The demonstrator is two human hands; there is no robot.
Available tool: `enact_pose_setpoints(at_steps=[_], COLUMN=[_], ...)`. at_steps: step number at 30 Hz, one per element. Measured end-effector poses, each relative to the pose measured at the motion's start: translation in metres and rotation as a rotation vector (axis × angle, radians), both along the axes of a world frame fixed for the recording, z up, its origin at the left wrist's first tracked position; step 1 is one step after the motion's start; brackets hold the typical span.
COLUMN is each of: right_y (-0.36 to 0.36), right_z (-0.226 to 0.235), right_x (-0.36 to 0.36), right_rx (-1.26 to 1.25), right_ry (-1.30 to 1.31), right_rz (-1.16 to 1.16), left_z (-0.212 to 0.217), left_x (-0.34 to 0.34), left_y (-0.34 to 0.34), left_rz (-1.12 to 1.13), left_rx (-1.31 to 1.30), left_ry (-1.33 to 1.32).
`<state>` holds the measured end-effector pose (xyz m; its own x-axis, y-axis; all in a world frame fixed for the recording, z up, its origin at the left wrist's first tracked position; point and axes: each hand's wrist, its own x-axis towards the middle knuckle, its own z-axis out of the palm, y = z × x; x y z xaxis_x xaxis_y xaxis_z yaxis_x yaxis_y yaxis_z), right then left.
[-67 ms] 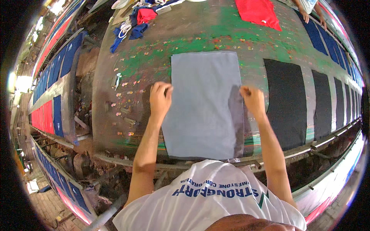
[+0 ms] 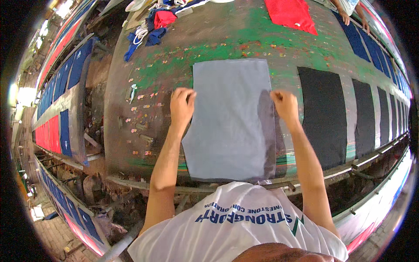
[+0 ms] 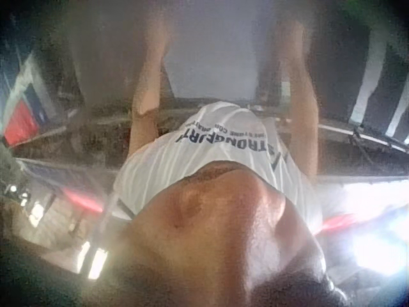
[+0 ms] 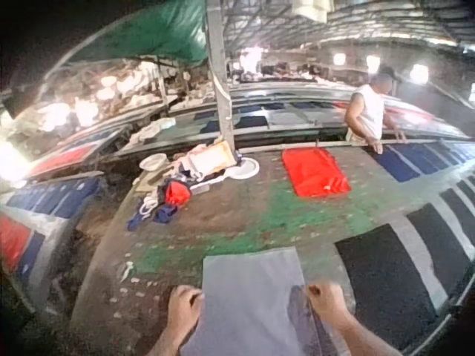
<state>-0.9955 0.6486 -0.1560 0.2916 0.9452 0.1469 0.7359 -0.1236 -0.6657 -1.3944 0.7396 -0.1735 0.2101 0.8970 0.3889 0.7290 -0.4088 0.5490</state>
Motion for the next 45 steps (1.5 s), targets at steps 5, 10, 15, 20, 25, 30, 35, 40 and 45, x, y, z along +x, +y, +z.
enact_pose_setpoints(at_steps=[5,10,15,20,25,30,35,40,45], right_y=[0.117,0.148,0.146,0.147,0.156,0.156,0.165,0.169,0.177], right_z=[-0.017,-0.023,-0.025,-0.028,-0.031,-0.032,-0.030,-0.034,-0.030], right_x=[0.017,0.021,0.018,0.018,0.029,0.029,0.040,0.042,0.032], right_rx=[0.035,0.057,0.150,0.255,0.103,0.102,-0.001,-0.021,-0.001], right_ry=[-0.048,-0.084,-0.134,-0.183,-0.151,-0.167,-0.133,-0.224,-0.299], right_rz=[-0.142,-0.094,-0.058,0.047,0.098,0.119,0.068,0.010,0.002], left_z=[-0.015,-0.020,-0.016,-0.010,-0.015,-0.020,-0.017,-0.014,-0.014], left_x=[0.033,0.044,0.043,0.042,0.040,0.039,0.041,0.044,0.044], left_y=[0.098,0.127,0.133,0.132,0.133,0.135,0.133,0.138,0.144], left_rz=[-0.008,0.049,0.069,0.073,0.056,0.052,0.067,0.033,0.007], left_rx=[0.067,0.035,-0.100,-0.103,-0.053,-0.052,-0.049,-0.139,-0.068], left_ry=[0.019,0.080,-0.068,-0.064,-0.085,-0.084,-0.077,-0.084,0.026])
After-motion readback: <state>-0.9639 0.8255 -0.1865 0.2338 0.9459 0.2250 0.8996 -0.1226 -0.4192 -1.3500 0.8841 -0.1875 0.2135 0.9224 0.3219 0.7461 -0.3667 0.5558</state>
